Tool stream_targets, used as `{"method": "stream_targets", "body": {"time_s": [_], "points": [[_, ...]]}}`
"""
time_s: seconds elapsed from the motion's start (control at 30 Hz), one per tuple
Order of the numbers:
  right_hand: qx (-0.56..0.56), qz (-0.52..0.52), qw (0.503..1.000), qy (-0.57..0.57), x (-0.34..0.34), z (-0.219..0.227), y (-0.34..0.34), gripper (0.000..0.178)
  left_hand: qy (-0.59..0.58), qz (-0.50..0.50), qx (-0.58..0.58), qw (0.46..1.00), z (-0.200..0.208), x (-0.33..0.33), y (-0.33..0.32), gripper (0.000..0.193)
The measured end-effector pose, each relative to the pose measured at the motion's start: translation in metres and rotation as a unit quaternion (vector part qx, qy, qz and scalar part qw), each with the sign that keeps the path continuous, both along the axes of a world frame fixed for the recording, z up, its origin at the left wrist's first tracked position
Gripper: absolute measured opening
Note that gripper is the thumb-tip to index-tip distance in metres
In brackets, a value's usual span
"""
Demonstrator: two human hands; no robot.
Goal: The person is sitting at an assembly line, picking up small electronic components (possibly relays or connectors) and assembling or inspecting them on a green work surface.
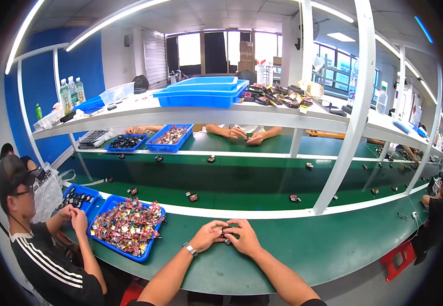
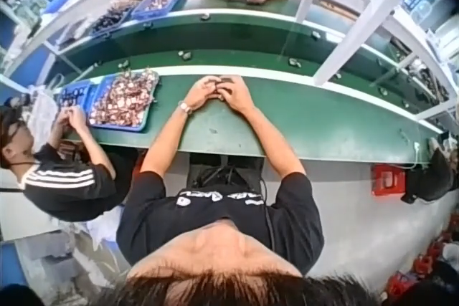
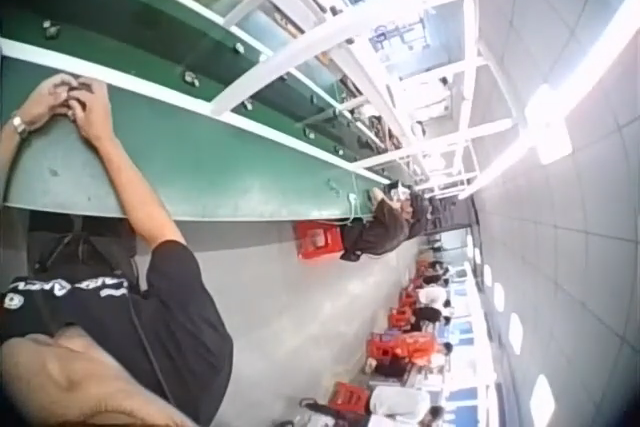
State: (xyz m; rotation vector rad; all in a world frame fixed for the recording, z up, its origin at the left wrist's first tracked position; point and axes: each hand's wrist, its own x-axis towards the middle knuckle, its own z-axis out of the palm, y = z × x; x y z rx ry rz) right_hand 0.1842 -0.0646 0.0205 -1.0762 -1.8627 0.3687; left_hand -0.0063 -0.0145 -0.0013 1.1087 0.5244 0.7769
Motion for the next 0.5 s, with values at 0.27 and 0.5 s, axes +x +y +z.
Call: {"method": "stream_targets", "body": {"time_s": [0.27, 0.5], "points": [[0.041, -0.013, 0.999, 0.011, -0.01, 0.006, -0.008, 0.02, -0.025, 0.027, 0.01, 0.999, -0.002, -0.001, -0.004, 0.024], [0.067, -0.047, 0.997, 0.012, -0.01, 0.003, -0.007, 0.021, -0.048, -0.001, -0.025, 0.999, 0.002, 0.001, -0.002, 0.025]]}}
